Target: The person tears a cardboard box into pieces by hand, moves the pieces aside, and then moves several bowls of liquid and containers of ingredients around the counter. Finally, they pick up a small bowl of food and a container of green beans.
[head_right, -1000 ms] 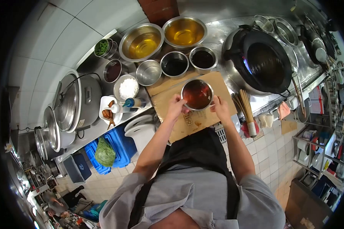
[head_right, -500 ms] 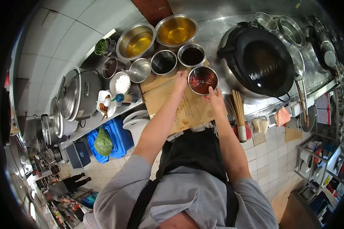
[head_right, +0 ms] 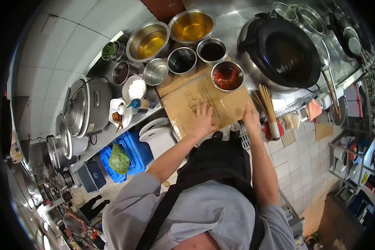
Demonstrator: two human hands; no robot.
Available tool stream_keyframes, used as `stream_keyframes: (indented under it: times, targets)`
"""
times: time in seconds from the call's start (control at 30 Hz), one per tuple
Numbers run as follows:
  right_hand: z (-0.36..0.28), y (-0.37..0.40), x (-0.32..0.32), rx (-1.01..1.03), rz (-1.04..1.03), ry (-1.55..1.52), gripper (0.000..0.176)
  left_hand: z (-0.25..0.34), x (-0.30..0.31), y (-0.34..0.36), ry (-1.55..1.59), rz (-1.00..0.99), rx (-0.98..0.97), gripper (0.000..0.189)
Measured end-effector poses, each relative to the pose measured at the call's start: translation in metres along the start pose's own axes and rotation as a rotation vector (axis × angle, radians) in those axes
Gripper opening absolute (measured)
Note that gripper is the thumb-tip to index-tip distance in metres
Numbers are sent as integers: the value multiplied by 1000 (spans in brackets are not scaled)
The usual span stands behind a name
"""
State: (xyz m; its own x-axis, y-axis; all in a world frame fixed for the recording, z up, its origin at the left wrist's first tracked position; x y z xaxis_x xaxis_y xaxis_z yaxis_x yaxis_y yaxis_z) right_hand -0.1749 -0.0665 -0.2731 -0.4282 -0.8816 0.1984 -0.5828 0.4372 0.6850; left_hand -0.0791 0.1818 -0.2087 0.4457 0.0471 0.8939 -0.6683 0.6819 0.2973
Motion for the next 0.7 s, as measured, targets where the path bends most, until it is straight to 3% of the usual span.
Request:
stream_keyframes:
  times: [0.1,0.2,0.27,0.43,0.53,0.57,0.67,0.7]
  targets:
    - [16,61,5,183,268,225,43,11,-21,1,54,-11,-21,111]
    - [74,36,-3,107,343,190,37,10,-34,-3,43,-5,32,114]
    - [54,35,-18,-108,272,123,29,10,-36,-4,57,-58,60,119]
    - [48,-12,-46,128,425,324,26,16,-30,-9,19,-93,112,119]
    - [42,-12,-52,427,592,327,29,17,-36,-10,-11,-83,108,119]
    - [43,-5,-48,395,678,244,30,22,-38,-14,-22,-101,91,119]
    - [41,13,-50,14,171,-340,30,20,-33,-5,-56,-124,115,121]
    - [64,-3,-54,-14,33,-450,32,23,-34,-4,-74,-122,113,122]
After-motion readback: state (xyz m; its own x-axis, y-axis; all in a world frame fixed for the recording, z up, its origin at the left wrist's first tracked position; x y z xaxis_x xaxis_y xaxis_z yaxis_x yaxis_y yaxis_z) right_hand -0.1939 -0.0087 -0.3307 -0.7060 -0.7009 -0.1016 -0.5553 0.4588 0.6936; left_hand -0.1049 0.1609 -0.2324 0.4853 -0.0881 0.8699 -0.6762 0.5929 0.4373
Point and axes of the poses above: each hand's wrist, its own y-axis away from the middle knuckle, its own x-axis out of the back of the hand, z = x × y, the point moved 8 cm from there along -y, towards the middle knuckle, and after that the axes turned 11 degrees about -x, right-handed, at the moved point
